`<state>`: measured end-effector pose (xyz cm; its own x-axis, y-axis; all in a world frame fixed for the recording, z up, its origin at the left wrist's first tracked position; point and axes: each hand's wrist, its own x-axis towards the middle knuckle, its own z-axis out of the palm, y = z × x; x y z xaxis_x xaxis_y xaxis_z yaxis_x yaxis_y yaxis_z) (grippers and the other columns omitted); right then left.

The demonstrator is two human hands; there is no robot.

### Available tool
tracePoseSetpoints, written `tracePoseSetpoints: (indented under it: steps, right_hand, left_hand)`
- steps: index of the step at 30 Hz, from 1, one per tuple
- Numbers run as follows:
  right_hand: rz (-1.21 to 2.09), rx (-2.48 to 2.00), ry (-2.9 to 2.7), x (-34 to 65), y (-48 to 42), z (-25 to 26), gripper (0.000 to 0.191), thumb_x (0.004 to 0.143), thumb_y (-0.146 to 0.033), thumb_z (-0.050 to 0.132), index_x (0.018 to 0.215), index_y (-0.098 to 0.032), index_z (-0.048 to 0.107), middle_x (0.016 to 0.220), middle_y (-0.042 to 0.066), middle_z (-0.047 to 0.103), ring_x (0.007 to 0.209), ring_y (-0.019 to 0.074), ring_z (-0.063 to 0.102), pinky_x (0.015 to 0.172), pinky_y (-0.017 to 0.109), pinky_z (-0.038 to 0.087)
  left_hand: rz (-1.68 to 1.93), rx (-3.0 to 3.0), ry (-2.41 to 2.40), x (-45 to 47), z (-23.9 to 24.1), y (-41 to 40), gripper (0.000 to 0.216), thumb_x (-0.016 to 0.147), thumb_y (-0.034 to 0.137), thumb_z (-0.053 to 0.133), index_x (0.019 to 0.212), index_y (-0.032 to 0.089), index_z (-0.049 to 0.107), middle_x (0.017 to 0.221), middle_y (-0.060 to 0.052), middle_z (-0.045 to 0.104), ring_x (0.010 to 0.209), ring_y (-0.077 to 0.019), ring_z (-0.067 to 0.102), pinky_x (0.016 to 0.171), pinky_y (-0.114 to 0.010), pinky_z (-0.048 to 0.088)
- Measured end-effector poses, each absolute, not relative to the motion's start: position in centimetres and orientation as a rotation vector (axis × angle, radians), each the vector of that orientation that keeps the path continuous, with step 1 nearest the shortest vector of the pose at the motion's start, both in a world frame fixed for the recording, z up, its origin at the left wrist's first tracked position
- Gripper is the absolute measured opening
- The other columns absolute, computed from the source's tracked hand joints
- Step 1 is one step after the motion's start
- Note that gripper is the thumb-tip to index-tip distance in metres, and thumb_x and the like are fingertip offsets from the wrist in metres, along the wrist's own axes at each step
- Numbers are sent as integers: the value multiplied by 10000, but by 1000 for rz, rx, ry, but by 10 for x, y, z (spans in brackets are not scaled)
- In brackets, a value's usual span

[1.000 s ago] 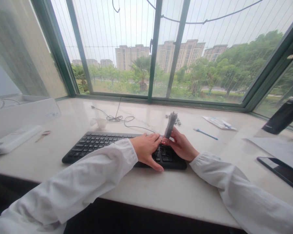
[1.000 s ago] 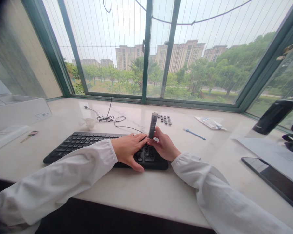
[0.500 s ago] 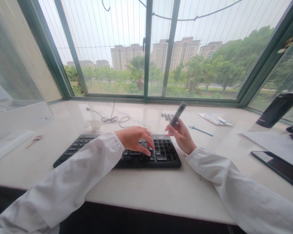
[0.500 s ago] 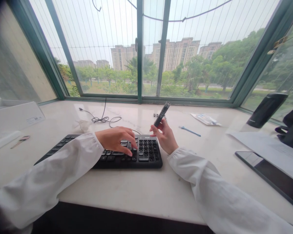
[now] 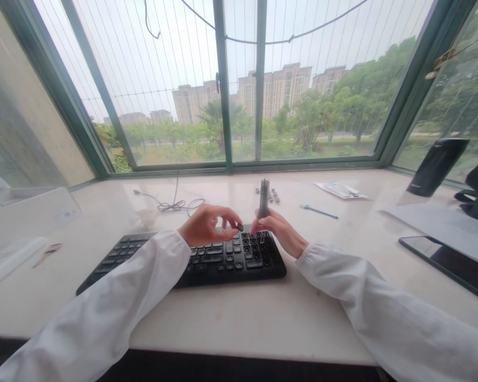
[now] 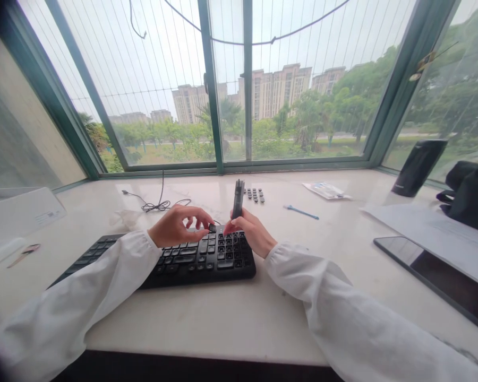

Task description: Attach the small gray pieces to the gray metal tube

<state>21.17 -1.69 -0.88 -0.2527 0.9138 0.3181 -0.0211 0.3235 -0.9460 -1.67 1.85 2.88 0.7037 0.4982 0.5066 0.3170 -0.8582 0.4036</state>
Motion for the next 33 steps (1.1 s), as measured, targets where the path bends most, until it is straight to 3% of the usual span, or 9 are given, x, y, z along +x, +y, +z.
tracePoseSetpoints:
  steps: [2, 4, 8, 12, 17, 23, 26, 33]
  right_hand:
    - [1160, -855, -1527, 209, -17, -11, 88, 848, -270, 441, 865, -193, 479, 792, 35, 701, 813, 201, 681, 834, 396, 523]
    - [1154, -881, -1523, 208, -17, -12, 121, 855, -311, 522, 857, -194, 493, 811, 28, 699, 830, 199, 677, 830, 380, 519]
    - [1106, -908, -1513, 206, -14, -14, 346, 731, -381, 773, 849, -199, 503, 777, -9, 666, 776, 180, 648, 791, 353, 510]
    - [1155, -891, -1469, 204, -12, -14, 476, 665, -439, 833, 884, -201, 485, 865, 30, 714, 779, 189, 678, 797, 384, 538]
    - [1297, -863, -1402, 202, -14, -13, 580, 586, -464, 874, 826, -218, 407, 800, 23, 732, 754, 213, 721, 756, 407, 588]
    - [1290, -879, -1294, 200, -15, -8, 595, 560, -418, 895, 846, -215, 414, 812, 22, 735, 742, 208, 729, 755, 393, 604]
    - [1244, -894, -1267, 198, -14, -8, 582, 562, -404, 892, 859, -211, 431, 808, 23, 737, 739, 209, 728, 734, 372, 599]
    - [1087, -954, -1311, 195, -6, -15, 522, 583, -297, 870, 882, -211, 450, 791, 13, 727, 702, 217, 726, 657, 342, 581]
  left_hand:
    - [952, 2621, 669, -14, 25, 17, 161, 777, 214, 668, 925, 185, 724, 722, 16, 708, 596, -73, 587, 525, -172, 428]
    - [989, 2619, 684, -11, 22, 14, 154, 782, 232, 670, 921, 185, 717, 707, 20, 702, 573, -68, 583, 535, -171, 444]
    - [1025, 2623, 726, -7, 18, 10, 136, 788, 255, 670, 904, 191, 699, 727, 27, 708, 548, -62, 582, 554, -172, 466]
    - [978, 2637, 738, -7, 16, 11, 131, 791, 256, 671, 907, 201, 699, 757, 31, 706, 552, -56, 571, 546, -160, 460]
    - [908, 2654, 726, -8, 17, 11, 139, 799, 237, 664, 927, 212, 712, 774, 34, 703, 532, -48, 540, 535, -152, 460]
    - [982, 2661, 814, -6, 15, 11, 209, 835, 346, 682, 1000, 219, 697, 841, 22, 722, 521, -54, 546, 557, -174, 474]
    - [1076, 2679, 897, -5, 12, 10, 249, 819, 437, 708, 945, 223, 706, 885, 17, 735, 535, -66, 550, 567, -189, 473]
    - [1102, 2708, 1031, -1, 12, 7, 213, 859, 429, 665, 945, 241, 720, 930, 16, 745, 537, -75, 566, 569, -197, 470]
